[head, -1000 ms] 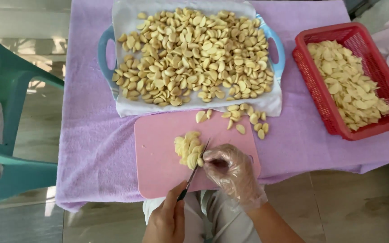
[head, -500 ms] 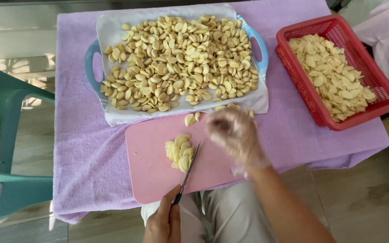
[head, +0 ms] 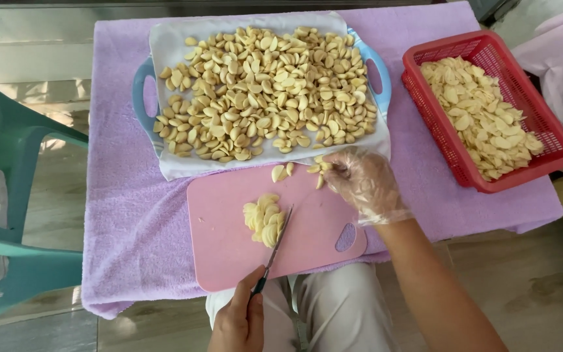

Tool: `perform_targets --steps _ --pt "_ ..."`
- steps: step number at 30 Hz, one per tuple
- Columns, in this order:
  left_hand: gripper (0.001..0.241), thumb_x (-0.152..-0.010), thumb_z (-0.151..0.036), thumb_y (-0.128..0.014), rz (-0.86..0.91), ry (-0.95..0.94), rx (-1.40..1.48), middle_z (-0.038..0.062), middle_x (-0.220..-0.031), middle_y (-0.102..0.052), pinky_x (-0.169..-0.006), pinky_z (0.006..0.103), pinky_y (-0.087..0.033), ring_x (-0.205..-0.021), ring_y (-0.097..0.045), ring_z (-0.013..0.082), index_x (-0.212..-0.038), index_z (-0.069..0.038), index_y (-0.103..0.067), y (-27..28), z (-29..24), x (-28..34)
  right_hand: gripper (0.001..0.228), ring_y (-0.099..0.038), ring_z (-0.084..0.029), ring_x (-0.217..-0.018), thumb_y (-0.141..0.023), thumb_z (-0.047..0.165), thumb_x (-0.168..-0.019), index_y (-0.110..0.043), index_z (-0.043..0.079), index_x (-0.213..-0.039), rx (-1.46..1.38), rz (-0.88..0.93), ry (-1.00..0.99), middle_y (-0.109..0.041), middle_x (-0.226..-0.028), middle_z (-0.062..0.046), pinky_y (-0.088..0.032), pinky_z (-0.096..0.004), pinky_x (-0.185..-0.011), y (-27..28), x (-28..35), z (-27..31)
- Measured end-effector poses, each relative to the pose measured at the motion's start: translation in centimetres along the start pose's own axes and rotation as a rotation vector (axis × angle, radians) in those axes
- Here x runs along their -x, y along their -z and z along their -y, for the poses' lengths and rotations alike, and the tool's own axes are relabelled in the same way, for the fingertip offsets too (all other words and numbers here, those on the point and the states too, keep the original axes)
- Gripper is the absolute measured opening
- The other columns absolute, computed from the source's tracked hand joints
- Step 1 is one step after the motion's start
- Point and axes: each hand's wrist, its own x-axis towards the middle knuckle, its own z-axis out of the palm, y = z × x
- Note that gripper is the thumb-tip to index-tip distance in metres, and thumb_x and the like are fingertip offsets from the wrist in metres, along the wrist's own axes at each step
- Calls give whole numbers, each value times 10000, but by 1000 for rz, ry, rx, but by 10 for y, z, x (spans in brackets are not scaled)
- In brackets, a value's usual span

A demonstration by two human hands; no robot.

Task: Slicing peeled garlic cloves into thin slices on a cutting board using a knife.

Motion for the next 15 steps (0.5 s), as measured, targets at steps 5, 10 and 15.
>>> perform_targets --steps 5,10,15 --pt "496 -986 -206 -515 13 77 50 -3 -569 -633 -567 242 -519 -494 -580 132 -1460 -286 -636 4 -5 1 145 -741 -123 -712 -758 43 -985 -698 26 -1116 -125 -96 11 -781 -913 -101 -666 -209 -633 5 3 27" --pt "489 -1003 -233 -501 21 79 150 -10 -609 -661 -609 220 -532 -536 -630 114 -1476 -238 -626 7 -22 2 147 -781 -134 -805 -738 108 -1003 -741 67 -1144 -472 -56 -195 -803 -1028 -121 -716 -197 -669 3 33 48" --pt "442 -1036 -153 -481 9 -118 104 107 -908 -775 -716 301 -554 -724 -717 226 -1472 -130 -552 8 -39 4 188 -741 -212 -992 -780 36 -937 -760 66 -1122 -161 -9 -107 -768 -1108 -105 -623 -309 -867 -7 52 87"
